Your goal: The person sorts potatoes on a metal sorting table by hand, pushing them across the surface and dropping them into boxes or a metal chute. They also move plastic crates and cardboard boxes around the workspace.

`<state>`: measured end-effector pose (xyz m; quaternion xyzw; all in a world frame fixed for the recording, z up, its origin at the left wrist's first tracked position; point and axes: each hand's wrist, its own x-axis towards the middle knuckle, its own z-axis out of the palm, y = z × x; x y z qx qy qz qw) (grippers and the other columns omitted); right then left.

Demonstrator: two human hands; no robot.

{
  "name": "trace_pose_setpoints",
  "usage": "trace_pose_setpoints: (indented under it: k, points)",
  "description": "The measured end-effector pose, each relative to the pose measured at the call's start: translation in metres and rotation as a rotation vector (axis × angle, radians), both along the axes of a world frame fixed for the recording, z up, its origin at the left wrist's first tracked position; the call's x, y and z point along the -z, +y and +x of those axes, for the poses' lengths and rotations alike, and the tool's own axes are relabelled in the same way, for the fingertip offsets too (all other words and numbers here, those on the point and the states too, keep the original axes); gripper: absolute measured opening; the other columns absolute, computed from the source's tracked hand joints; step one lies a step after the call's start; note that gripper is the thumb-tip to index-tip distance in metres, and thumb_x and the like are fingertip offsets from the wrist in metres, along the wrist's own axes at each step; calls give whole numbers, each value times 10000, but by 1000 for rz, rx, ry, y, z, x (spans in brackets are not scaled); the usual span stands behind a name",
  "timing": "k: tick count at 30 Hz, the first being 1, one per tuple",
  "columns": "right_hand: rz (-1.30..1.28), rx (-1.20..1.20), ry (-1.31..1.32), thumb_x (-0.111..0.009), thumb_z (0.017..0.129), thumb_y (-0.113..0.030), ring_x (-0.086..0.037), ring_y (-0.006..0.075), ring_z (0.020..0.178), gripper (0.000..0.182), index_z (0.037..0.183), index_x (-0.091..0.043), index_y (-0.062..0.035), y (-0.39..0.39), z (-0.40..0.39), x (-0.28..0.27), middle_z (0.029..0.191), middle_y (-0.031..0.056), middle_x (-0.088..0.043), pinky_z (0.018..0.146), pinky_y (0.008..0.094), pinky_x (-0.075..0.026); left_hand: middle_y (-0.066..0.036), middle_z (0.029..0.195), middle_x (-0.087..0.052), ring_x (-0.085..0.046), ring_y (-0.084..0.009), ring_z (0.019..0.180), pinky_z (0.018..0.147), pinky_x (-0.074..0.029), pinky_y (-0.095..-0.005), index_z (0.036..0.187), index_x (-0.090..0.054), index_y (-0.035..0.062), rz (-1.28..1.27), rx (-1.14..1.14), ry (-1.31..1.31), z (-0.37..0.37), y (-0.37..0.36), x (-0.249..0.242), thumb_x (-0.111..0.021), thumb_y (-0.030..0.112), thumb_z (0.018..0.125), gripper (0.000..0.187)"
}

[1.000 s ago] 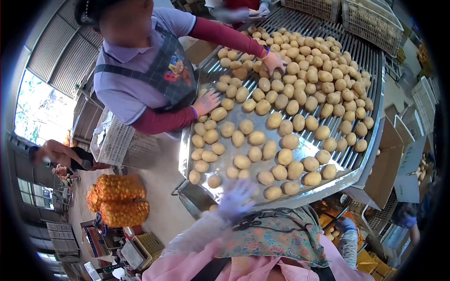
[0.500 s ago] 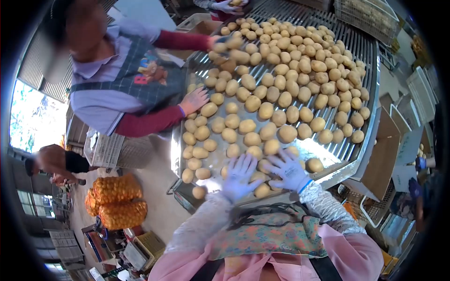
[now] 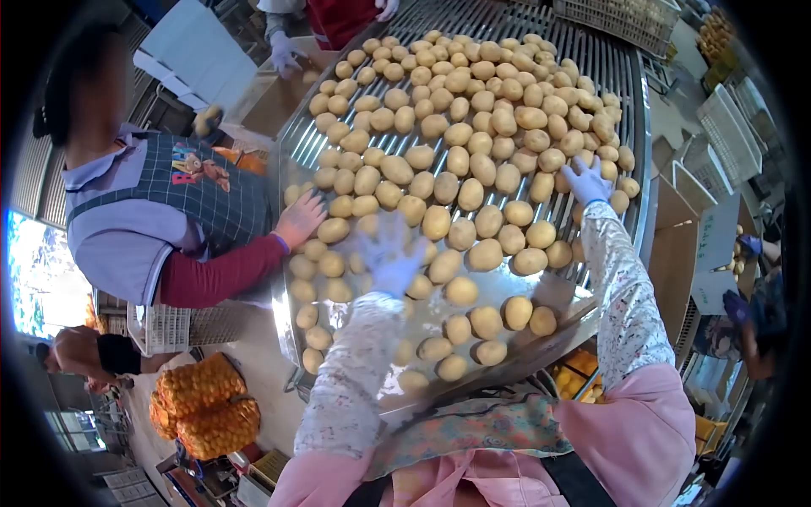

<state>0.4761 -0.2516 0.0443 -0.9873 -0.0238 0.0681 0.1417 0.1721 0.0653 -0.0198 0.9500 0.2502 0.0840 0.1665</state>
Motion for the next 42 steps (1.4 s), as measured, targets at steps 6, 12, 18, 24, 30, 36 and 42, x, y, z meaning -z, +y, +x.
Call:
trace_pose_setpoints:
  k: [6,12,18,24,30,36,42]
  points:
    - [7,-445,-156,-718,781,-597,-466,478,1345,723,1420,-598,-281,6,-79,3,1620,159,-346,1118,497,-414,-218,1637,-269,-176,-522,1494,1202,-94,-658,1585,-351,175,52,229,227,29,-94,-51,-559,598,933,805]
    - [-21,-710,-490,-700,815,-507,-421,512,1335,612,1376,-624,-274,-22,-198,25,1516,170,-473,1122,645,-308,-227,1572,-383,-304,-476,1461,1203,-191,-596,1522,-405,31,-5,494,17,-118,-65,-39,-666,425,909,774]
    - [224,-1025,-190,-715,775,-496,-410,483,1368,616,1313,-653,-202,15,-303,13,1430,149,-542,1156,616,-280,-241,1531,-421,-324,-475,1440,1181,-221,-609,1482,-441,-9,-3,-34,-21,-209,-22,-29,-590,388,956,676]
    - [347,-1548,129,-701,831,-420,-531,336,1311,478,1199,-703,-116,73,-297,53,1262,82,-662,1152,496,-364,-230,1516,-442,-366,-433,1438,1198,-224,-580,1477,-469,18,61,269,77,-195,-81,-53,-655,386,907,704]
    - [343,-574,-365,-750,775,-238,-624,360,1109,475,1211,-637,-88,27,-158,3,1228,150,-633,936,446,-521,-290,1556,-375,-296,-550,1443,1194,-192,-635,1479,-405,-85,144,92,69,-235,-18,-14,-647,501,903,855]
    - [247,-418,-146,-741,736,-265,-629,385,1089,606,1289,-543,-114,47,-135,28,1153,164,-610,915,469,-528,-395,1549,-301,-212,-533,1488,1213,-156,-626,1525,-254,-137,160,-5,-19,-107,-103,-14,-587,550,936,965]
    - [597,-615,-134,-760,742,-187,-635,333,1055,491,1211,-637,-119,-40,-167,19,1110,144,-634,974,414,-510,-309,1572,-335,-265,-460,1496,1197,-206,-614,1552,-325,1,91,510,50,-149,-89,-34,-628,522,915,877]
